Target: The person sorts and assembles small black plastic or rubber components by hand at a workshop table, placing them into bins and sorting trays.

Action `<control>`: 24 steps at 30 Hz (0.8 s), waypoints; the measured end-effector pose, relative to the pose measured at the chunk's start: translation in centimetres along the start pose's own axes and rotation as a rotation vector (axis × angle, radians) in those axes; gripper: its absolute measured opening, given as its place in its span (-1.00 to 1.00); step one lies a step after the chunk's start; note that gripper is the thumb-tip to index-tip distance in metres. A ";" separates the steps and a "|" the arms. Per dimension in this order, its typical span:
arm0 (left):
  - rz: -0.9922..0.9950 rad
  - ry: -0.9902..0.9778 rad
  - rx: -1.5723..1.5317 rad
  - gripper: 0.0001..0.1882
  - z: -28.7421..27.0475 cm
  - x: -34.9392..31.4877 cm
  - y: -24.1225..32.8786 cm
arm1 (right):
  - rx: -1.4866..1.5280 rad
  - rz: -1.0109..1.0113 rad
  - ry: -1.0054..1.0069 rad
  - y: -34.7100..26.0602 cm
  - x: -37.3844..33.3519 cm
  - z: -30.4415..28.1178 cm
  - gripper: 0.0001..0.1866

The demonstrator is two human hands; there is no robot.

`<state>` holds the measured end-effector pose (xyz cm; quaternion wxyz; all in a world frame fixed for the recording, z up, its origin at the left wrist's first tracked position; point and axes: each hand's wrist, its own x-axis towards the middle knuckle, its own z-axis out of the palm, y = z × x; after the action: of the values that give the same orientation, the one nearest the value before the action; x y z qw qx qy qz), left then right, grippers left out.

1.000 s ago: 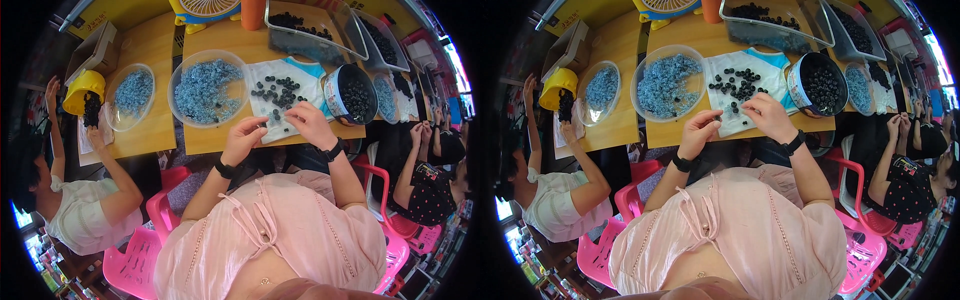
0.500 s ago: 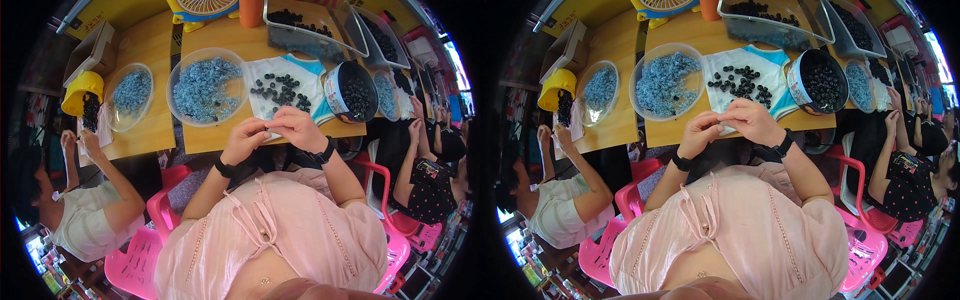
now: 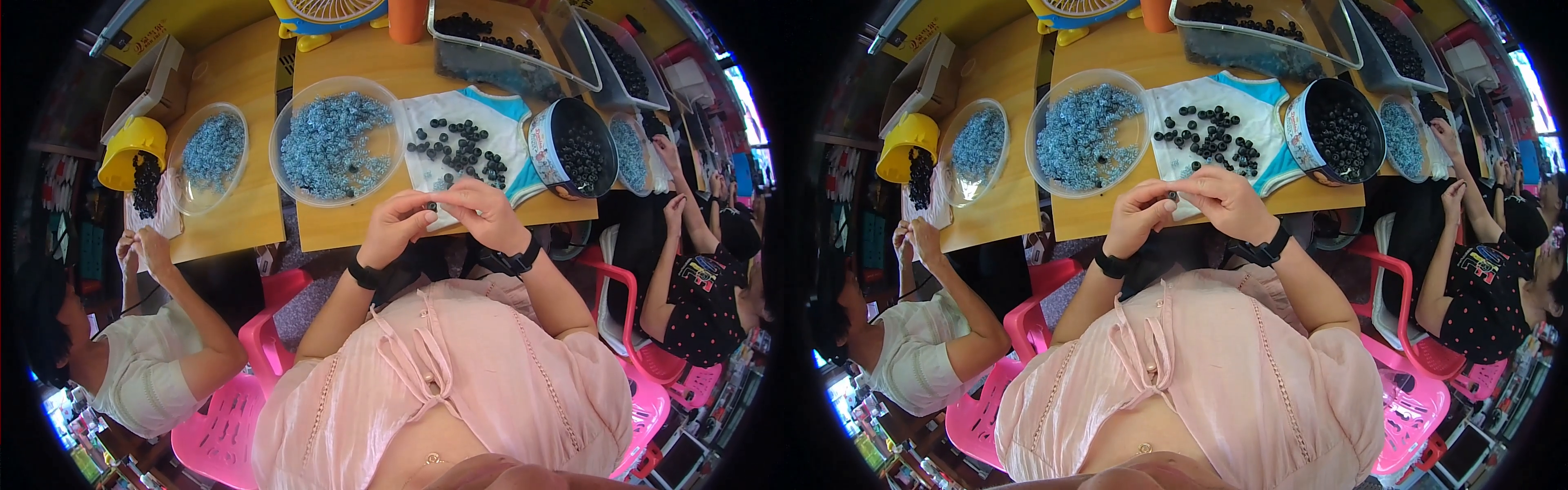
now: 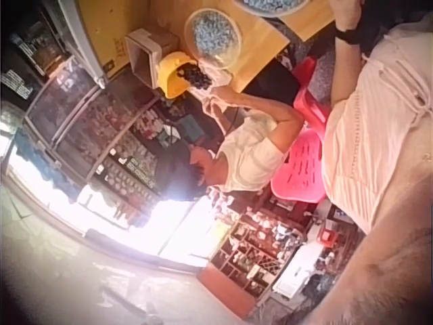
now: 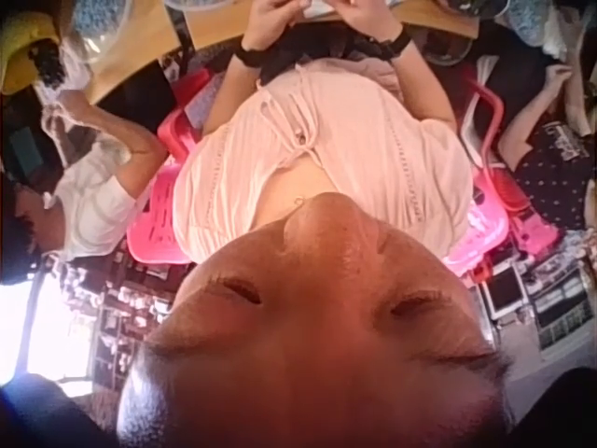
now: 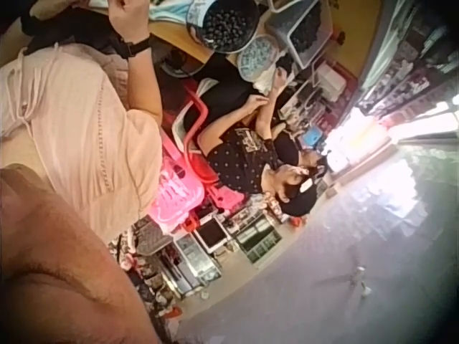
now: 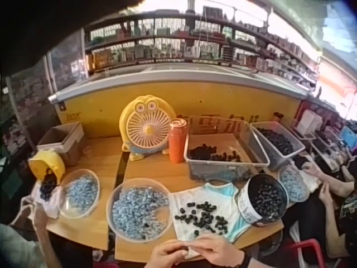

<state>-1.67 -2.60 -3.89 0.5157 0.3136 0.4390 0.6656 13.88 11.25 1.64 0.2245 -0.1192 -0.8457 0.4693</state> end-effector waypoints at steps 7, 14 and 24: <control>0.001 0.043 0.048 -0.70 0.3 -0.1 0.3 | -0.127 0.081 0.148 0.0 0.2 -3.4 -0.81; 0.036 0.027 0.056 -0.69 0.4 0.2 0.1 | -0.339 0.169 -0.080 1.6 -2.3 -3.3 -0.86; 0.156 0.008 0.302 -0.69 0.5 0.2 -0.4 | -0.010 0.452 -0.098 -0.9 -0.9 -2.0 -0.85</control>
<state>-1.11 -2.25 -4.08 0.4078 0.4179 0.5105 0.6312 15.67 11.82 3.07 0.0716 -0.2839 -0.8097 0.5085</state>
